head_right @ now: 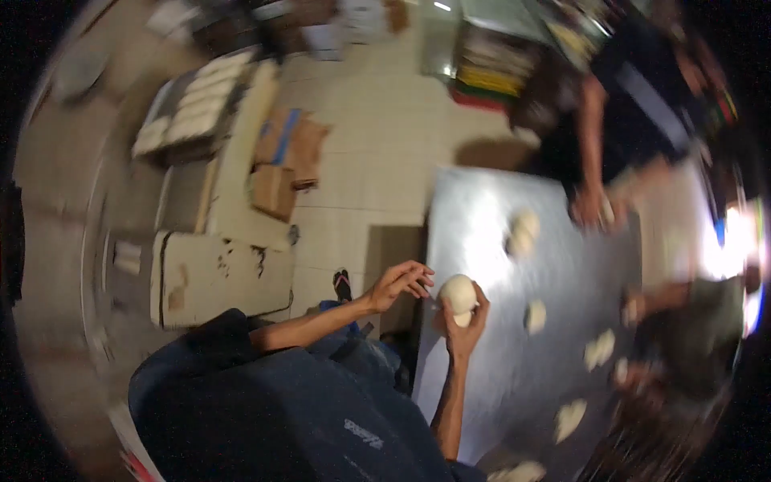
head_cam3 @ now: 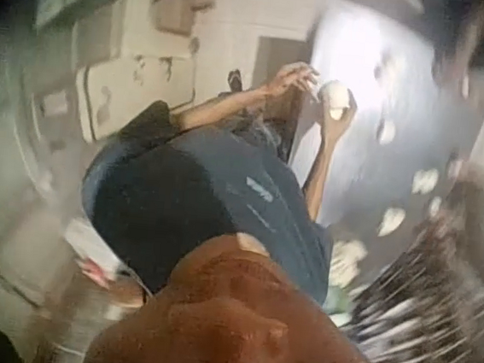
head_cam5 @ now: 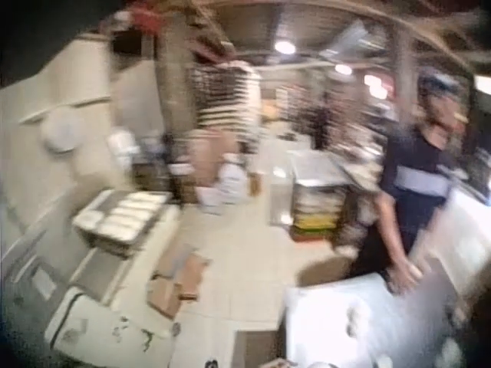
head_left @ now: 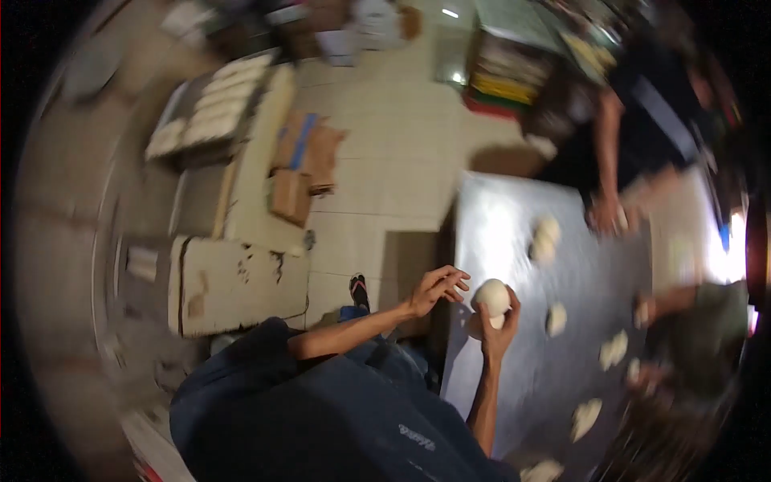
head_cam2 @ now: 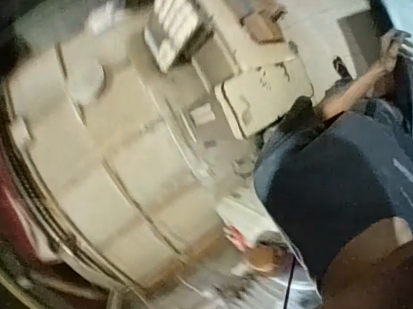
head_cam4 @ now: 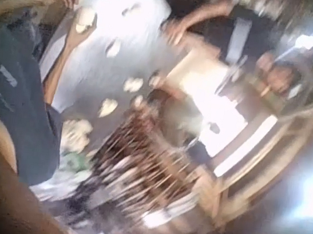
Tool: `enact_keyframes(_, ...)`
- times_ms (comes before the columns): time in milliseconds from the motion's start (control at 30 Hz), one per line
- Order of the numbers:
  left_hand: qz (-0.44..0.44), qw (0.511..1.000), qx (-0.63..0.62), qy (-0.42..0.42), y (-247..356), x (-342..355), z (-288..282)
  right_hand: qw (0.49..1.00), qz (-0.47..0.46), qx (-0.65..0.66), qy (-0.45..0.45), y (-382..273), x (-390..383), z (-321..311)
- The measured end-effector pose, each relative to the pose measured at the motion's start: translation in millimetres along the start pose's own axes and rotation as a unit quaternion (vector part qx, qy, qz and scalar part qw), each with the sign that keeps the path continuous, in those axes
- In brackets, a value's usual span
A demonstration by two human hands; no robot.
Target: Shaping pieces of dough into rounds and weighing them on a scale at a bakery workbench.
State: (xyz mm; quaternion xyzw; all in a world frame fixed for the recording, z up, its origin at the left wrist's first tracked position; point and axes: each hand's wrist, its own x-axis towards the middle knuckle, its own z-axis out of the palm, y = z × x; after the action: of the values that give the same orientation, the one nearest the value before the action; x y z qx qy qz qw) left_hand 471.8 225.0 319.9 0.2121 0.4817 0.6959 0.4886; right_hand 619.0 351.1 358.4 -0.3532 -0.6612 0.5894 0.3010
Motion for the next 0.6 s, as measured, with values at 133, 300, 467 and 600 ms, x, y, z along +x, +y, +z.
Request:
enact_keyframes(133, 0.114, 0.962, 0.039, 0.246, 81, -46, -108, 0.980, -0.081, 0.050, -0.175, -83, 73, 125)
enact_keyframes(300, 0.209, 0.853, 0.059, 0.476, 141, -131, -240, 0.956, -0.187, 0.011, -0.224, -159, 108, 305)
enact_keyframes(467, 0.201, 0.751, 0.142, 0.613, 206, -208, -352, 0.931, -0.243, 0.049, -0.269, -216, 111, 483)
enact_keyframes(600, 0.188, 0.696, 0.158, 0.675, 236, -238, -402, 0.909, -0.225, 0.106, -0.334, -253, 113, 599)
